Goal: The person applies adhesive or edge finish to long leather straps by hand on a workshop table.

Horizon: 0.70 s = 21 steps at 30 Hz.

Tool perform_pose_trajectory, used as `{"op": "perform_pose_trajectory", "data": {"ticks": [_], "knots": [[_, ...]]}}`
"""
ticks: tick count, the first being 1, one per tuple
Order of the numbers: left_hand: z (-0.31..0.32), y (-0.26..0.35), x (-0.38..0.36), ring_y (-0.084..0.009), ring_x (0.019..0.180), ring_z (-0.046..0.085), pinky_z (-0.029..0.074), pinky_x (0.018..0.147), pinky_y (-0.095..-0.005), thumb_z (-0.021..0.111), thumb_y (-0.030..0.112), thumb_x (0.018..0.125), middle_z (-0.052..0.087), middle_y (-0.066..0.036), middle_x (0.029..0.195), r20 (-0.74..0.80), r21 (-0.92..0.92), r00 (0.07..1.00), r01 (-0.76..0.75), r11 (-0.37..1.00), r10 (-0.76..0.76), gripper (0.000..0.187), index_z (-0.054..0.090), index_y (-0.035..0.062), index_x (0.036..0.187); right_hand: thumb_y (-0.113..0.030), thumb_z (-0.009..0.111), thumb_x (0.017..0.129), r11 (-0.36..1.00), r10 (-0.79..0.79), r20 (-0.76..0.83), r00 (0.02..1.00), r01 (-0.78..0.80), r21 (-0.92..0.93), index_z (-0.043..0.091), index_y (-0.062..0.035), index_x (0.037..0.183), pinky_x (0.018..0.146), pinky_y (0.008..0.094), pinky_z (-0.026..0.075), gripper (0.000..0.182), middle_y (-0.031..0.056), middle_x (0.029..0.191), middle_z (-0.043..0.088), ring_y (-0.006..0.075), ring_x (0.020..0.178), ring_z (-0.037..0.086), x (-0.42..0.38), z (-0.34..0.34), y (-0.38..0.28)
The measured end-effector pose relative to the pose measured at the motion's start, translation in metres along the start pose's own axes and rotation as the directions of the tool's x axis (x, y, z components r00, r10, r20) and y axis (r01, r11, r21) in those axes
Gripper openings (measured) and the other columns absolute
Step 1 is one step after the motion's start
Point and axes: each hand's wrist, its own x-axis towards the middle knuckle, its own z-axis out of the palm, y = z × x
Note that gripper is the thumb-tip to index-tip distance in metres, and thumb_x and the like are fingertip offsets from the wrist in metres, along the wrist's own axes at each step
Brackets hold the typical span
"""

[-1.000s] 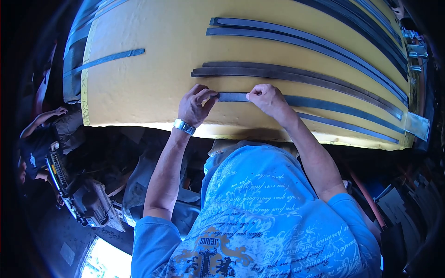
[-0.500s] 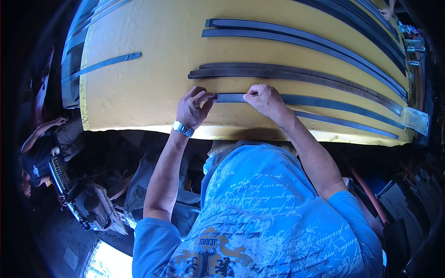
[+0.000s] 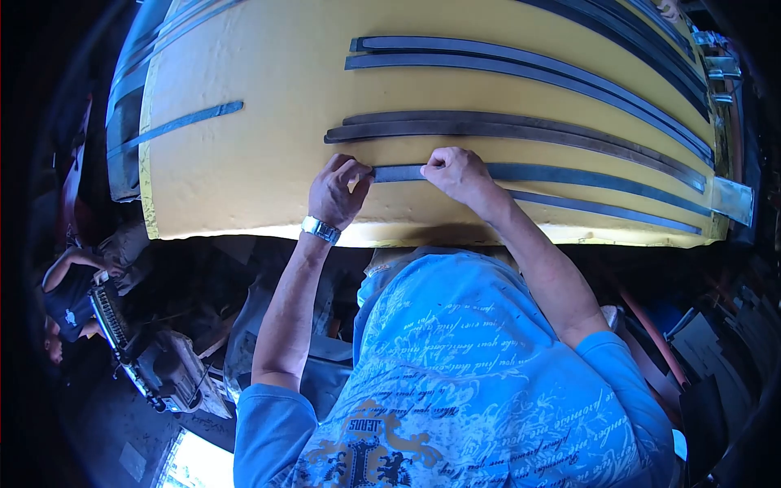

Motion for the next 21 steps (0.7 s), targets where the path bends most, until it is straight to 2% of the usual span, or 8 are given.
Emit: {"op": "perform_pose_trajectory", "data": {"ticks": [2, 4, 6, 10, 15, 17, 18, 21], "knots": [[0.000, 0.003, 0.002, -0.0242, 0.078, 0.067, 0.055, 0.068, -0.0349, 0.074, 0.009, 0.082, 0.065, -0.010, 0.095, 0.005, -0.035, 0.999, 0.034, 0.999, -0.034, 0.011, 0.071, 0.0066, 0.093, -0.033, 0.063, 0.084, 1.000, 0.018, 0.017, 1.000, -0.018, -0.013, 0.074, -0.0095, 0.089, 0.080, 0.0418, 0.056, 0.027, 0.0140, 0.089, 0.074, 0.0327, 0.086, 0.071, 0.001, 0.000, -0.001], [0.000, 0.010, 0.002, -0.0244, 0.080, 0.067, 0.056, 0.070, -0.0351, 0.073, 0.007, 0.082, 0.065, -0.011, 0.101, -0.119, 0.032, 0.976, 0.187, 0.982, -0.182, 0.015, 0.070, 0.0067, 0.096, -0.033, 0.062, 0.084, 1.000, 0.006, 0.003, 1.000, -0.006, -0.011, 0.074, -0.0094, 0.090, 0.080, 0.0417, 0.056, 0.027, 0.0143, 0.089, 0.073, 0.0328, 0.086, 0.071, 0.000, -0.001, 0.000], [0.007, 0.024, 0.007, -0.0284, 0.083, 0.066, 0.056, 0.073, -0.0379, 0.076, 0.004, 0.077, 0.064, -0.012, 0.102, -0.150, 0.023, 0.988, -0.026, 0.999, 0.029, 0.020, 0.069, 0.0067, 0.096, -0.033, 0.062, 0.083, 1.000, -0.005, -0.010, 1.000, 0.005, -0.004, 0.074, -0.0093, 0.091, 0.080, 0.0417, 0.056, 0.027, 0.0147, 0.089, 0.073, 0.0329, 0.086, 0.071, 0.000, 0.000, -0.001], [0.045, 0.033, 0.014, -0.0303, 0.082, 0.066, 0.054, 0.070, -0.0405, 0.076, 0.005, 0.078, 0.066, -0.010, 0.091, 0.011, -0.072, 0.955, -0.294, 0.953, 0.296, 0.014, 0.071, 0.0077, 0.091, -0.033, 0.062, 0.084, 0.999, 0.041, 0.038, 0.998, -0.042, 0.012, 0.074, -0.0084, 0.092, 0.080, 0.0421, 0.055, 0.028, 0.0162, 0.089, 0.073, 0.0336, 0.086, 0.070, 0.003, 0.001, 0.001], [0.049, 0.026, 0.017, -0.0276, 0.080, 0.067, 0.056, 0.069, -0.0380, 0.074, 0.006, 0.079, 0.066, -0.008, 0.090, 0.033, -0.080, 0.969, -0.240, 0.967, 0.244, 0.009, 0.072, 0.0091, 0.087, -0.038, 0.067, 0.087, 0.983, -0.017, 0.103, 0.995, -0.002, 0.182, 0.073, -0.0041, 0.091, 0.076, 0.0382, 0.054, 0.034, 0.0179, 0.086, 0.072, 0.0309, 0.080, 0.070, -0.020, -0.018, 0.011], [0.047, 0.028, 0.019, -0.0271, 0.080, 0.068, 0.056, 0.069, -0.0378, 0.074, 0.007, 0.080, 0.066, -0.008, 0.090, 0.040, -0.056, 0.972, -0.231, 0.971, 0.233, 0.007, 0.072, 0.0094, 0.087, -0.038, 0.068, 0.088, 0.991, -0.119, -0.063, 0.991, 0.115, -0.062, 0.073, -0.0037, 0.095, 0.077, 0.0370, 0.054, 0.036, 0.0184, 0.087, 0.072, 0.0300, 0.081, 0.071, -0.039, -0.039, 0.020], [0.047, 0.030, 0.018, -0.0266, 0.080, 0.068, 0.056, 0.069, -0.0376, 0.074, 0.008, 0.081, 0.067, -0.008, 0.091, 0.049, -0.038, 0.976, -0.209, 0.977, 0.211, 0.006, 0.072, 0.0096, 0.086, -0.041, 0.069, 0.087, 0.999, -0.008, 0.019, 1.000, 0.008, 0.036, 0.074, -0.0041, 0.096, 0.079, 0.0378, 0.054, 0.038, 0.0185, 0.089, 0.073, 0.0302, 0.085, 0.071, -0.043, -0.054, 0.029], [0.046, 0.039, 0.019, -0.0260, 0.080, 0.069, 0.056, 0.067, -0.0374, 0.074, 0.014, 0.081, 0.066, -0.008, 0.095, 0.099, 0.051, 0.986, -0.139, 0.989, 0.134, 0.008, 0.072, 0.0113, 0.089, -0.043, 0.069, 0.087, 0.998, 0.056, -0.007, 0.998, -0.056, 0.004, 0.074, -0.0043, 0.095, 0.080, 0.0382, 0.053, 0.039, 0.0183, 0.089, 0.072, 0.0301, 0.087, 0.071, -0.054, -0.074, 0.048]]}}
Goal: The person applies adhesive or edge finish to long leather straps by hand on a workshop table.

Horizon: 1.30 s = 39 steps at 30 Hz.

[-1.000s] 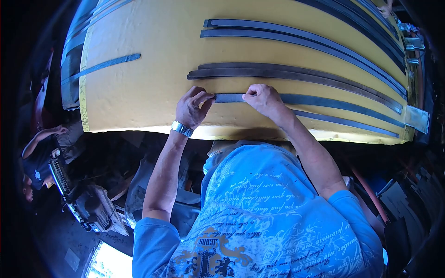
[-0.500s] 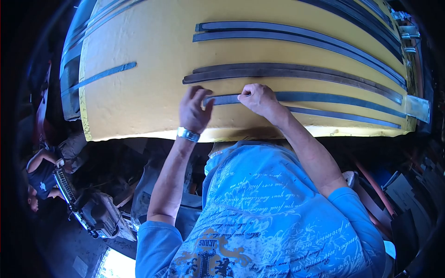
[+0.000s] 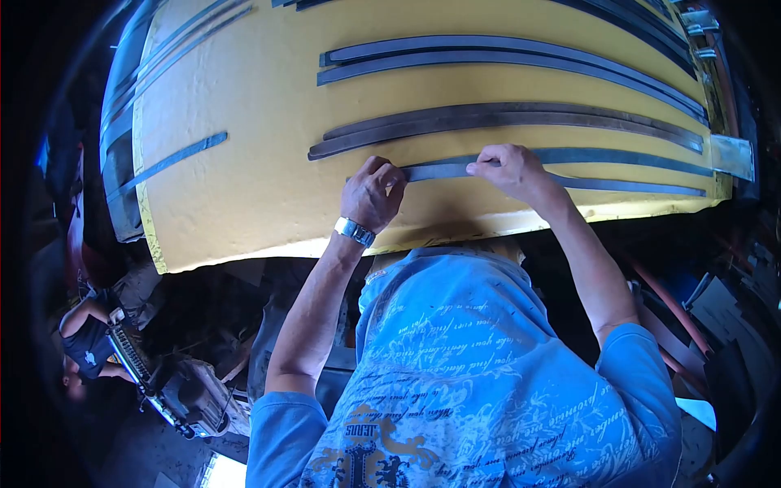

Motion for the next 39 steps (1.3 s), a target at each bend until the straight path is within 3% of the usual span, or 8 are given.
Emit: {"op": "perform_pose_trajectory", "data": {"ticks": [4, 6, 8, 19, 21, 28, 30, 39], "knots": [[-0.004, 0.014, 0.006, -0.0256, 0.079, 0.069, 0.055, 0.066, -0.0376, 0.075, 0.019, 0.081, 0.066, -0.008, 0.097, 0.031, 0.062, 0.998, 0.057, 0.996, -0.059, 0.013, 0.072, 0.0126, 0.092, -0.044, 0.069, 0.086, 0.998, 0.038, -0.011, 0.999, -0.039, -0.042, 0.072, -0.0047, 0.096, 0.082, 0.0406, 0.052, 0.041, 0.0188, 0.089, 0.071, 0.0326, 0.088, 0.069, 0.000, -0.002, 0.006], [-0.001, 0.012, 0.007, -0.0250, 0.079, 0.068, 0.053, 0.067, -0.0388, 0.075, 0.021, 0.081, 0.066, -0.007, 0.097, -0.009, 0.098, 0.999, -0.048, 0.994, 0.049, 0.017, 0.072, 0.0137, 0.096, -0.045, 0.068, 0.086, 0.999, 0.014, -0.035, 0.999, -0.016, -0.050, 0.072, -0.0047, 0.097, 0.083, 0.0415, 0.051, 0.042, 0.0190, 0.089, 0.071, 0.0336, 0.088, 0.069, 0.002, 0.001, 0.009], [0.000, 0.009, 0.006, -0.0250, 0.079, 0.067, 0.052, 0.068, -0.0394, 0.076, 0.022, 0.081, 0.066, -0.006, 0.097, -0.010, 0.112, 0.998, -0.061, 0.992, 0.062, 0.017, 0.072, 0.0136, 0.096, -0.043, 0.068, 0.086, 0.998, -0.028, -0.101, 0.995, 0.023, -0.050, 0.072, -0.0044, 0.092, 0.078, 0.0427, 0.051, 0.039, 0.0180, 0.083, 0.071, 0.0343, 0.082, 0.069, 0.003, 0.005, 0.012], [0.004, 0.007, -0.001, -0.0272, 0.076, 0.066, 0.053, 0.067, -0.0405, 0.077, 0.021, 0.081, 0.066, -0.008, 0.094, -0.072, 0.115, 0.990, -0.113, 0.987, 0.122, 0.017, 0.073, 0.0103, 0.094, -0.043, 0.070, 0.083, 0.995, 0.002, -0.113, 0.994, -0.014, -0.102, 0.072, -0.0042, 0.096, 0.082, 0.0441, 0.052, 0.041, 0.0186, 0.088, 0.072, 0.0347, 0.087, 0.070, 0.007, 0.010, 0.009], [0.004, 0.008, -0.002, -0.0281, 0.080, 0.067, 0.054, 0.068, -0.0410, 0.075, 0.020, 0.081, 0.065, -0.006, 0.094, -0.029, 0.054, 0.999, -0.014, 0.998, 0.016, 0.015, 0.072, 0.0135, 0.094, -0.043, 0.070, 0.082, 0.994, 0.023, -0.111, 0.994, -0.035, -0.105, 0.072, -0.0044, 0.096, 0.083, 0.0440, 0.052, 0.041, 0.0182, 0.088, 0.073, 0.0345, 0.088, 0.070, 0.008, 0.010, 0.008], [0.006, 0.009, -0.001, -0.0287, 0.074, 0.067, 0.055, 0.062, -0.0400, 0.075, 0.018, 0.080, 0.065, -0.007, 0.093, -0.055, 0.019, 0.998, -0.016, 1.000, 0.017, 0.013, 0.070, 0.0133, 0.091, -0.043, 0.071, 0.082, 0.995, 0.032, -0.113, 0.993, -0.042, -0.091, 0.073, -0.0048, 0.096, 0.083, 0.0436, 0.052, 0.041, 0.0179, 0.090, 0.073, 0.0342, 0.089, 0.070, 0.009, 0.012, 0.009], [0.004, 0.009, -0.001, -0.0237, 0.073, 0.071, 0.056, 0.061, -0.0349, 0.077, 0.019, 0.083, 0.066, -0.009, 0.095, -0.041, 0.059, 0.998, -0.040, 0.997, 0.042, 0.017, 0.071, 0.0076, 0.094, -0.043, 0.071, 0.082, 0.995, 0.035, -0.116, 0.993, -0.045, -0.091, 0.073, -0.0050, 0.096, 0.083, 0.0434, 0.052, 0.040, 0.0176, 0.090, 0.073, 0.0340, 0.089, 0.070, 0.009, 0.011, 0.008], [0.006, 0.008, 0.000, -0.0226, 0.073, 0.070, 0.055, 0.061, -0.0338, 0.077, 0.017, 0.082, 0.065, -0.008, 0.095, -0.047, 0.043, 0.998, -0.034, 0.998, 0.036, 0.016, 0.070, 0.0078, 0.094, -0.042, 0.071, 0.082, 0.995, 0.040, -0.114, 0.993, -0.050, -0.090, 0.073, -0.0060, 0.095, 0.084, 0.0428, 0.052, 0.039, 0.0168, 0.090, 0.073, 0.0333, 0.090, 0.070, 0.011, 0.014, 0.010]]}}
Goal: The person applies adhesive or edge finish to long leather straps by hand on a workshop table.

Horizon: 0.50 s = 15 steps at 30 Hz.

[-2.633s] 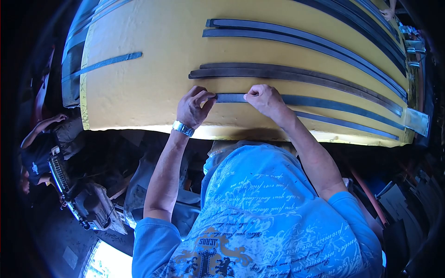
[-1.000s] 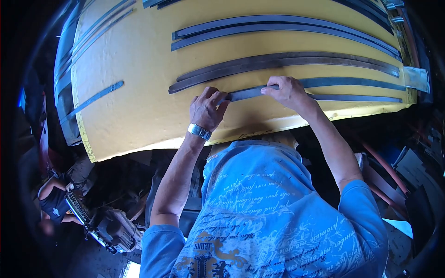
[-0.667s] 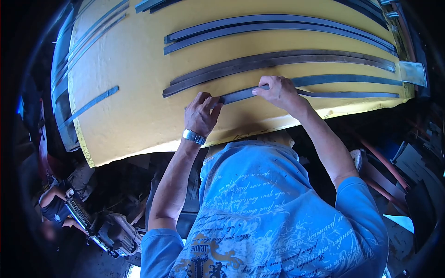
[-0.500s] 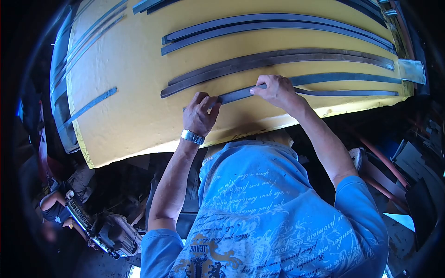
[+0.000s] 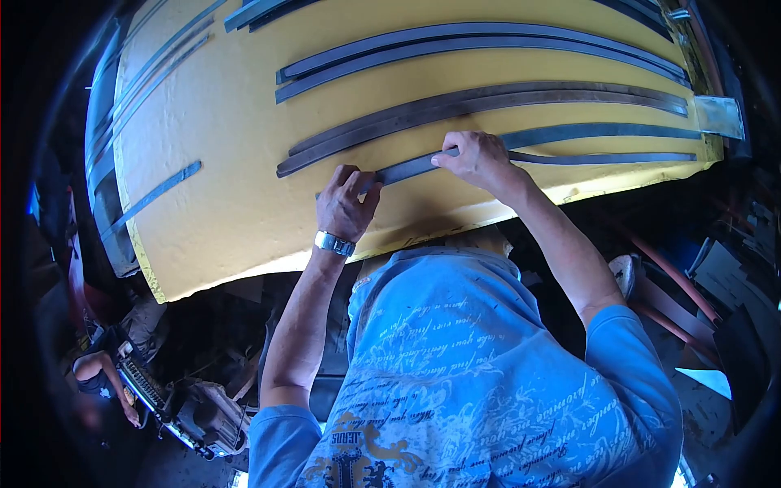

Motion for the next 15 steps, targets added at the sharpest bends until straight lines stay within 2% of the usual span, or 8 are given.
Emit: {"op": "perform_pose_trajectory", "data": {"ticks": [4, 6, 7, 9, 10, 12, 15], "knots": [[0.0001, 0.0007, -0.0002, -0.0223, 0.073, 0.070, 0.055, 0.062, -0.0336, 0.077, 0.017, 0.082, 0.065, -0.008, 0.095, 0.007, 0.006, 1.000, 0.005, 1.000, -0.005, 0.017, 0.070, 0.0081, 0.094, -0.041, 0.070, 0.083, 1.000, 0.002, 0.007, 1.000, -0.002, -0.007, 0.072, -0.0057, 0.097, 0.086, 0.0437, 0.052, 0.038, 0.0171, 0.091, 0.073, 0.0337, 0.091, 0.070, -0.0001, 0.0014, 0.0006], [0.0013, 0.0012, 0.0001, -0.0287, 0.073, 0.067, 0.055, 0.061, -0.0393, 0.077, 0.018, 0.078, 0.065, -0.007, 0.092, -0.022, -0.021, 1.000, 0.020, 1.000, -0.020, 0.014, 0.070, 0.0132, 0.089, -0.041, 0.070, 0.083, 1.000, -0.002, 0.007, 1.000, 0.002, -0.002, 0.072, -0.0056, 0.097, 0.086, 0.0440, 0.052, 0.038, 0.0172, 0.091, 0.073, 0.0339, 0.092, 0.070, -0.0002, 0.0016, 0.0010], [0.0015, 0.0007, 0.0000, -0.0287, 0.073, 0.067, 0.055, 0.061, -0.0393, 0.077, 0.018, 0.078, 0.065, -0.007, 0.092, -0.021, -0.021, 1.000, 0.019, 1.000, -0.020, 0.014, 0.070, 0.0132, 0.089, -0.041, 0.070, 0.083, 1.000, -0.006, 0.003, 1.000, 0.006, -0.008, 0.072, -0.0056, 0.097, 0.086, 0.0439, 0.052, 0.038, 0.0172, 0.092, 0.073, 0.0340, 0.092, 0.070, -0.0002, 0.0015, 0.0008], [0.0008, -0.0004, -0.0005, -0.0216, 0.073, 0.069, 0.055, 0.062, -0.0338, 0.077, 0.017, 0.081, 0.064, -0.007, 0.095, 0.003, 0.011, 1.000, 0.001, 1.000, -0.001, 0.017, 0.070, 0.0094, 0.095, -0.041, 0.070, 0.083, 1.000, -0.010, 0.001, 1.000, 0.010, -0.013, 0.072, -0.0056, 0.097, 0.087, 0.0439, 0.052, 0.038, 0.0172, 0.092, 0.073, 0.0340, 0.093, 0.070, -0.0003, 0.0012, 0.0009], [0.0014, -0.0003, -0.0006, -0.0216, 0.073, 0.069, 0.055, 0.062, -0.0338, 0.077, 0.017, 0.081, 0.064, -0.007, 0.095, 0.003, 0.010, 1.000, 0.001, 1.000, -0.001, 0.017, 0.070, 0.0094, 0.095, -0.041, 0.070, 0.083, 1.000, -0.004, 0.008, 1.000, 0.005, -0.012, 0.072, -0.0057, 0.097, 0.087, 0.0438, 0.052, 0.038, 0.0171, 0.092, 0.073, 0.0339, 0.093, 0.070, -0.0001, 0.0011, 0.0010], [0.0016, 0.0008, -0.0002, -0.0285, 0.073, 0.067, 0.055, 0.061, -0.0393, 0.077, 0.017, 0.078, 0.065, -0.007, 0.092, -0.023, -0.033, 0.999, 0.023, 0.999, -0.024, 0.014, 0.071, 0.0136, 0.089, -0.041, 0.070, 0.083, 1.000, 0.000, 0.016, 1.000, 0.000, -0.011, 0.072, -0.0057, 0.097, 0.087, 0.0437, 0.052, 0.038, 0.0170, 0.093, 0.073, 0.0338, 0.093, 0.070, 0.0002, 0.0009, 0.0006], [0.0007, 0.0023, -0.0002, -0.0286, 0.073, 0.067, 0.055, 0.061, -0.0392, 0.077, 0.017, 0.078, 0.065, -0.007, 0.093, -0.020, -0.034, 0.999, 0.030, 0.999, -0.031, 0.014, 0.071, 0.0138, 0.089, -0.042, 0.070, 0.083, 1.000, 0.002, 0.014, 1.000, -0.001, -0.026, 0.072, -0.0059, 0.098, 0.087, 0.0439, 0.052, 0.039, 0.0169, 0.093, 0.073, 0.0337, 0.093, 0.070, 0.0001, 0.0008, 0.0007]]}}
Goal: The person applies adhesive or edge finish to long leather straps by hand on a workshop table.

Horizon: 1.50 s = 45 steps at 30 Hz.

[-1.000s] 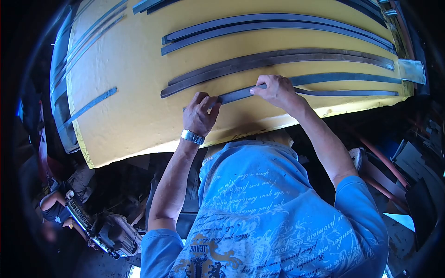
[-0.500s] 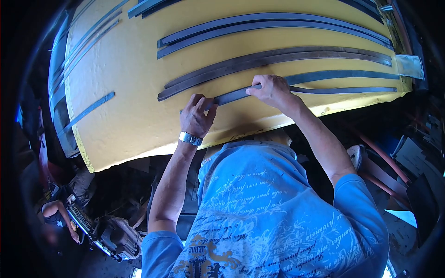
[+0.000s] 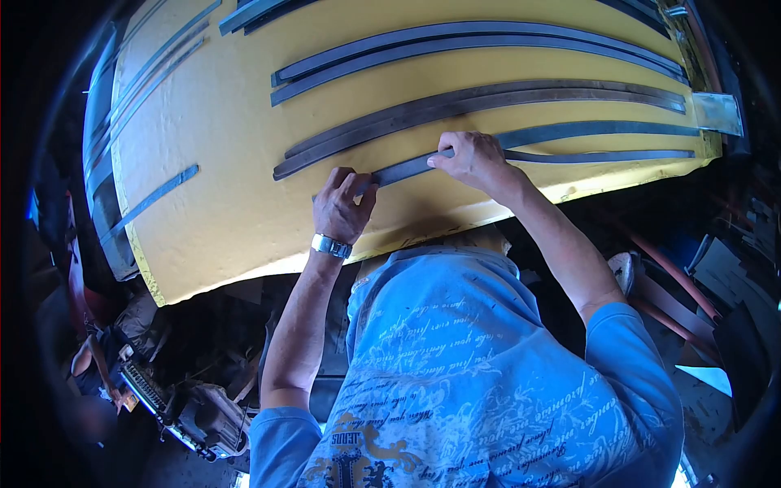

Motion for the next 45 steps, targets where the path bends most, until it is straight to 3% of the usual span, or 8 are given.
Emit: {"op": "perform_pose_trajectory", "data": {"ticks": [10, 12, 16, 18, 24, 28, 33, 45], "knots": [[0.000, 0.023, 0.001, -0.0277, 0.083, 0.066, 0.052, 0.076, -0.0421, 0.074, 0.012, 0.081, 0.064, -0.008, 0.099, 0.014, 0.194, 0.999, 0.043, 0.980, -0.047, 0.019, 0.070, 0.0111, 0.100, -0.039, 0.071, 0.083, 0.996, -0.088, -0.102, 0.991, 0.089, -0.001, 0.069, -0.0041, 0.095, 0.080, 0.0456, 0.052, 0.037, 0.0196, 0.088, 0.072, 0.0365, 0.087, 0.070, 0.004, 0.015, 0.006], [0.006, 0.046, 0.006, -0.0319, 0.092, 0.064, 0.049, 0.082, -0.0451, 0.073, 0.010, 0.079, 0.064, -0.009, 0.102, -0.124, 0.155, 0.992, 0.040, 0.987, -0.021, 0.023, 0.069, 0.0114, 0.102, -0.039, 0.071, 0.083, 0.995, -0.101, -0.105, 0.989, 0.102, 0.003, 0.069, -0.0041, 0.094, 0.080, 0.0458, 0.052, 0.036, 0.0199, 0.088, 0.072, 0.0365, 0.087, 0.070, 0.003, 0.014, 0.005], [0.044, 0.062, 0.021, -0.0331, 0.091, 0.064, 0.052, 0.078, -0.0420, 0.069, 0.004, 0.081, 0.065, -0.011, 0.098, -0.023, -0.127, 0.978, -0.209, 0.970, 0.208, 0.018, 0.068, 0.0091, 0.098, -0.035, 0.070, 0.086, 0.994, -0.102, -0.043, 0.994, 0.100, -0.043, 0.068, -0.0035, 0.095, 0.081, 0.0468, 0.052, 0.033, 0.0201, 0.089, 0.071, 0.0375, 0.089, 0.069, 0.004, 0.011, 0.003], [0.059, 0.051, 0.026, -0.0325, 0.088, 0.064, 0.052, 0.076, -0.0414, 0.069, 0.004, 0.082, 0.065, -0.011, 0.096, -0.049, -0.155, 0.983, -0.180, 0.971, 0.174, 0.015, 0.068, 0.0088, 0.096, -0.033, 0.069, 0.087, 0.989, -0.134, -0.042, 0.990, 0.131, -0.074, 0.067, -0.0032, 0.094, 0.083, 0.0469, 0.052, 0.031, 0.0198, 0.091, 0.072, 0.0382, 0.090, 0.069, 0.004, 0.006, 0.008], [0.062, 0.051, 0.026, -0.0308, 0.082, 0.066, 0.054, 0.072, -0.0391, 0.069, 0.005, 0.084, 0.066, -0.010, 0.091, -0.049, -0.123, 0.993, -0.113, 0.986, 0.108, 0.007, 0.066, 0.0079, 0.090, -0.028, 0.076, 0.080, 0.885, -0.463, -0.160, 0.872, 0.463, -0.043, 0.061, -0.0070, 0.118, 0.087, 0.0452, 0.051, 0.046, 0.0153, 0.115, 0.068, 0.0368, 0.106, 0.064, -0.021, -0.015, 0.045], [0.059, 0.061, 0.027, -0.0308, 0.085, 0.066, 0.055, 0.073, -0.0393, 0.073, 0.010, 0.082, 0.065, -0.010, 0.096, -0.027, -0.116, 0.999, -0.037, 0.993, 0.034, 0.014, 0.068, 0.0083, 0.096, -0.024, 0.076, 0.080, 0.919, -0.392, -0.116, 0.912, 0.394, -0.010, 0.063, -0.0094, 0.114, 0.086, 0.0440, 0.052, 0.039, 0.0129, 0.107, 0.069, 0.0357, 0.101, 0.065, -0.024, -0.049, 0.076], [0.062, 0.061, 0.028, -0.0299, 0.087, 0.068, 0.058, 0.075, -0.0372, 0.077, 0.010, 0.080, 0.066, -0.013, 0.100, -0.037, -0.011, 0.997, -0.066, 0.998, 0.066, 0.024, 0.070, 0.0072, 0.103, -0.019, 0.076, 0.079, 0.845, -0.532, -0.247, 0.810, 0.526, -0.096, 0.067, -0.0114, 0.100, 0.084, 0.0422, 0.051, 0.024, 0.0071, 0.094, 0.066, 0.0287, 0.093, 0.063, -0.013, -0.038, 0.097], [0.061, 0.065, 0.028, -0.0294, 0.090, 0.066, 0.055, 0.076, -0.0393, 0.078, 0.006, 0.077, 0.069, -0.011, 0.096, -0.030, -0.009, 0.997, -0.078, 0.997, 0.077, 0.024, 0.073, 0.0083, 0.100, -0.014, 0.078, 0.074, 0.831, -0.555, -0.303, 0.775, 0.530, -0.168, 0.068, -0.0108, 0.098, 0.083, 0.0394, 0.051, 0.026, 0.0052, 0.098, 0.064, 0.0264, 0.093, 0.062, -0.009, -0.021, 0.106]]}}
